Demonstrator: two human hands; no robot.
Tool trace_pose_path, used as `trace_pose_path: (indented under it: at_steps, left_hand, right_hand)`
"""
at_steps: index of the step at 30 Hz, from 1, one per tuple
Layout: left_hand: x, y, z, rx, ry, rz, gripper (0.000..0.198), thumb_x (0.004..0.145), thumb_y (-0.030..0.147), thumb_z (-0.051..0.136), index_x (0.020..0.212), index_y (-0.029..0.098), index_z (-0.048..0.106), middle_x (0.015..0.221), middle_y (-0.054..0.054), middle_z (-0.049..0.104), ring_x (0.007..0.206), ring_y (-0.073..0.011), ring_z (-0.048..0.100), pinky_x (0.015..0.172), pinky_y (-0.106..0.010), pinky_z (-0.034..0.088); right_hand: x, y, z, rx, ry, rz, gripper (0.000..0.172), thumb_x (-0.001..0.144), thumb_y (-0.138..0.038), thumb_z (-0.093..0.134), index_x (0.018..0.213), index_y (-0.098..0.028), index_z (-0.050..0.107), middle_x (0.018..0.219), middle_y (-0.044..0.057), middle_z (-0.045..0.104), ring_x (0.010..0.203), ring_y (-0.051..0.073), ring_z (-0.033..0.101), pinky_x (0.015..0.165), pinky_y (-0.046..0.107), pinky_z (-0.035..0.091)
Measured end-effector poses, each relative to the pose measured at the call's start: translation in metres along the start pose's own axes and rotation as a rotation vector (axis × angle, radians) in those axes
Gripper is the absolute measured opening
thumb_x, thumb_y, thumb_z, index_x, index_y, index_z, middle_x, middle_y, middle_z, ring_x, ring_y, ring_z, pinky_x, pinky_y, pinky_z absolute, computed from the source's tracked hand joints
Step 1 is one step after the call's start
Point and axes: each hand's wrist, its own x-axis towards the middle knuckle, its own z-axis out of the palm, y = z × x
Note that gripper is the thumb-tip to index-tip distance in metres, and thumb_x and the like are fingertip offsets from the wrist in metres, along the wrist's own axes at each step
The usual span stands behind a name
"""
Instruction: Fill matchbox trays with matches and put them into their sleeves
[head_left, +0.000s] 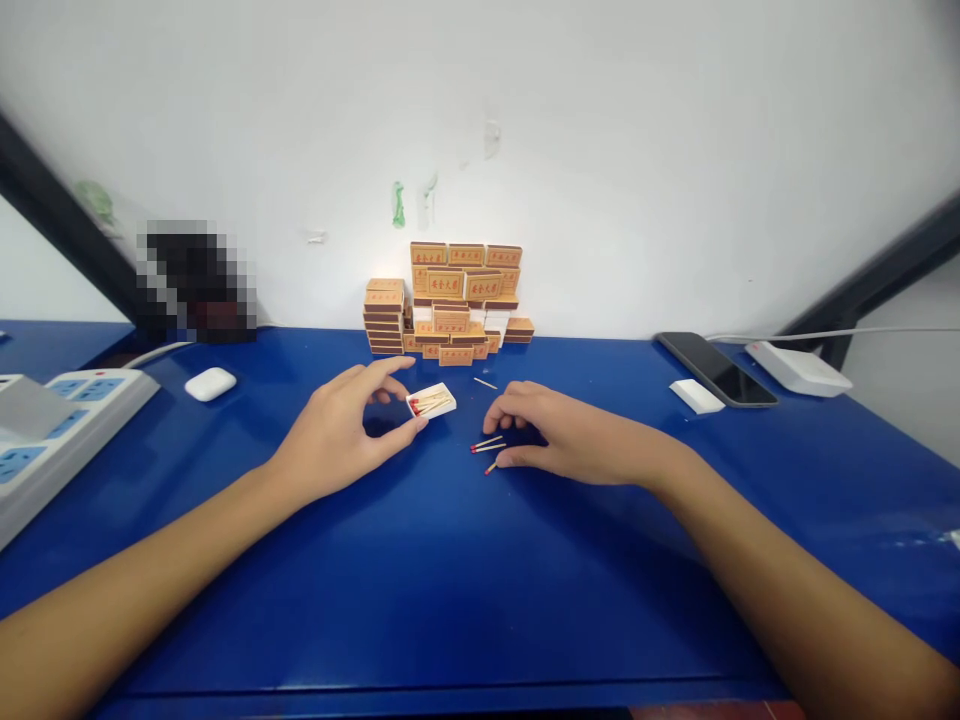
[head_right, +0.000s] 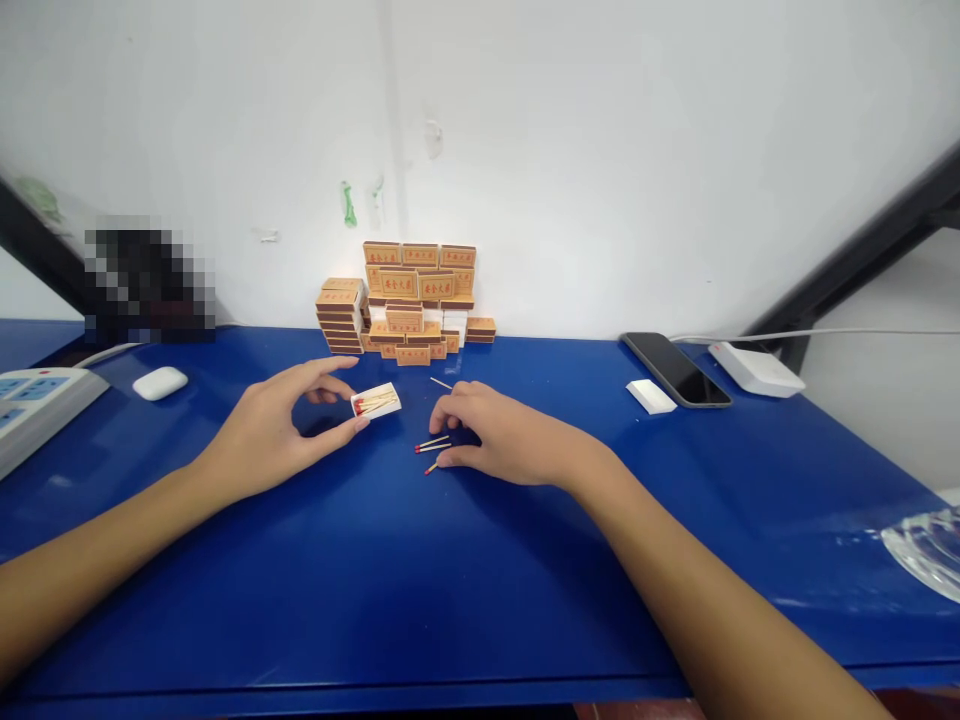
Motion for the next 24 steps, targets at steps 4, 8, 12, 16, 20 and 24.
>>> trace_pose_path:
  at_steps: [4, 8, 12, 16, 20, 24]
  left_hand:
    - [-0.001, 0.001, 0.000, -0.002, -0.029, 0.012, 0.060, 0.091, 0.040, 0.073, 0.145, 0.026, 0.052, 0.108, 0.000, 0.076, 0.096, -0.0196, 0.068, 0.093, -0.037, 0.055]
    - [-0.002, 0.001, 0.001, -0.020, -0.043, 0.023, 0.061, 0.091, 0.040, 0.072, 0.146, 0.026, 0.051, 0.108, 0.001, 0.075, 0.098, -0.0198, 0.068, 0.094, -0.037, 0.055]
    - [-0.002, 0.002, 0.001, -0.019, -0.035, 0.035, 0.062, 0.091, 0.041, 0.073, 0.147, 0.027, 0.051, 0.109, 0.001, 0.075, 0.099, -0.0202, 0.068, 0.095, -0.036, 0.055]
    - [-0.003, 0.002, 0.001, -0.027, -0.049, 0.052, 0.062, 0.091, 0.042, 0.072, 0.147, 0.027, 0.051, 0.109, 0.000, 0.075, 0.101, -0.0210, 0.068, 0.095, -0.036, 0.055]
    - [-0.003, 0.003, 0.001, -0.032, -0.059, 0.055, 0.061, 0.091, 0.042, 0.071, 0.147, 0.027, 0.051, 0.109, 0.000, 0.075, 0.101, -0.0214, 0.068, 0.095, -0.037, 0.055]
    - [-0.003, 0.004, -0.001, -0.031, -0.049, 0.056, 0.062, 0.091, 0.042, 0.072, 0.147, 0.027, 0.051, 0.108, 0.000, 0.076, 0.102, -0.0220, 0.069, 0.096, -0.038, 0.055]
  right_hand:
    - [0.000, -0.002, 0.000, 0.014, -0.020, 0.034, 0.017, 0.098, -0.041, 0.067, 0.097, -0.024, 0.071, 0.104, 0.004, 0.063, 0.094, 0.020, 0.059, 0.083, 0.034, 0.049]
    - [0.001, -0.006, 0.001, 0.014, -0.042, 0.076, 0.022, 0.100, -0.040, 0.062, 0.092, -0.021, 0.070, 0.101, 0.006, 0.064, 0.091, 0.020, 0.059, 0.081, 0.034, 0.047]
    - [-0.001, -0.012, 0.000, 0.002, -0.094, 0.112, 0.025, 0.102, -0.041, 0.059, 0.093, -0.019, 0.069, 0.103, 0.008, 0.065, 0.096, 0.022, 0.059, 0.084, 0.035, 0.045]
    - [-0.006, -0.014, -0.001, -0.024, -0.115, 0.117, 0.024, 0.101, -0.040, 0.060, 0.094, -0.019, 0.070, 0.103, 0.008, 0.066, 0.096, 0.024, 0.059, 0.084, 0.036, 0.044]
    - [-0.011, -0.014, -0.002, -0.032, -0.139, 0.122, 0.026, 0.102, -0.041, 0.058, 0.093, -0.020, 0.070, 0.102, 0.007, 0.067, 0.094, 0.023, 0.060, 0.082, 0.036, 0.044]
    - [-0.012, -0.015, 0.000, -0.051, -0.111, 0.105, 0.025, 0.103, -0.040, 0.057, 0.092, -0.020, 0.068, 0.101, 0.006, 0.067, 0.091, 0.021, 0.060, 0.080, 0.035, 0.045]
